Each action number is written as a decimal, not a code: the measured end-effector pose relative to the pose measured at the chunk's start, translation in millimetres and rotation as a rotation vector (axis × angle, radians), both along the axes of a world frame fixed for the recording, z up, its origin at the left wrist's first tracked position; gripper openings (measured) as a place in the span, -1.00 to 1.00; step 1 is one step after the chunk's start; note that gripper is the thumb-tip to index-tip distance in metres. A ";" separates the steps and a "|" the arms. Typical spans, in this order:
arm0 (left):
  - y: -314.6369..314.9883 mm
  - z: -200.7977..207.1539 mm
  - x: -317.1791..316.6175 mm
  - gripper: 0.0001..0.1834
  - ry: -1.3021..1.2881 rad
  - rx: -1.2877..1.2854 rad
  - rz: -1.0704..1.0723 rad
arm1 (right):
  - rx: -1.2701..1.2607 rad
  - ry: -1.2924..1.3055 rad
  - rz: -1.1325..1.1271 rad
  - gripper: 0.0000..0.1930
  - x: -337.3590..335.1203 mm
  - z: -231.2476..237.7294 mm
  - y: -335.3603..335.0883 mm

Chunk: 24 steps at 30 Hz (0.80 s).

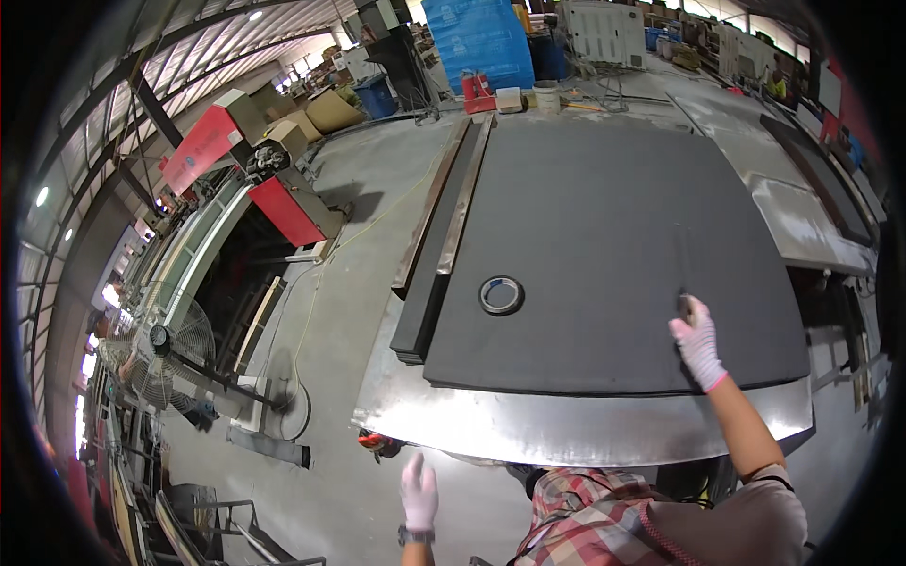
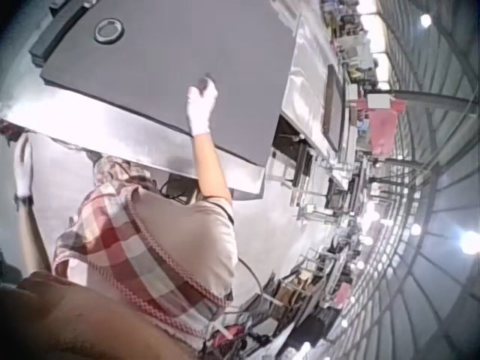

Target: Applying trim, foam strips, and product labels to large building material panels on a factory floor.

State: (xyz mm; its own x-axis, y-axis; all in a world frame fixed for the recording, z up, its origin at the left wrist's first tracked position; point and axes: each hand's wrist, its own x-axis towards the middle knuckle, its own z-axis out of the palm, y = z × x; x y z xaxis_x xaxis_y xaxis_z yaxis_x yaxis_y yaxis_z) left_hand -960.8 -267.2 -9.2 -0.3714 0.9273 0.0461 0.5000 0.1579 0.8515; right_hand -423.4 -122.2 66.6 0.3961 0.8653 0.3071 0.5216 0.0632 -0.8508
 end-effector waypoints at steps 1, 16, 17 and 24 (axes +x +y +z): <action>44.3 1.9 18.4 -0.56 -0.104 0.015 0.045 | -0.078 0.118 0.076 -0.45 -30.3 2.6 25.1; 393.2 -31.2 -12.1 -0.67 -0.924 -0.478 0.142 | -0.736 0.407 0.440 -0.49 -320.1 -11.1 86.5; 391.8 -29.1 -7.5 -0.63 -0.524 -0.190 -0.146 | -0.777 0.333 0.422 -0.48 -328.4 -12.0 83.2; 408.4 -5.1 -6.6 -0.85 -0.902 -0.376 -0.077 | -0.629 0.214 0.082 -0.54 -431.1 -11.4 64.3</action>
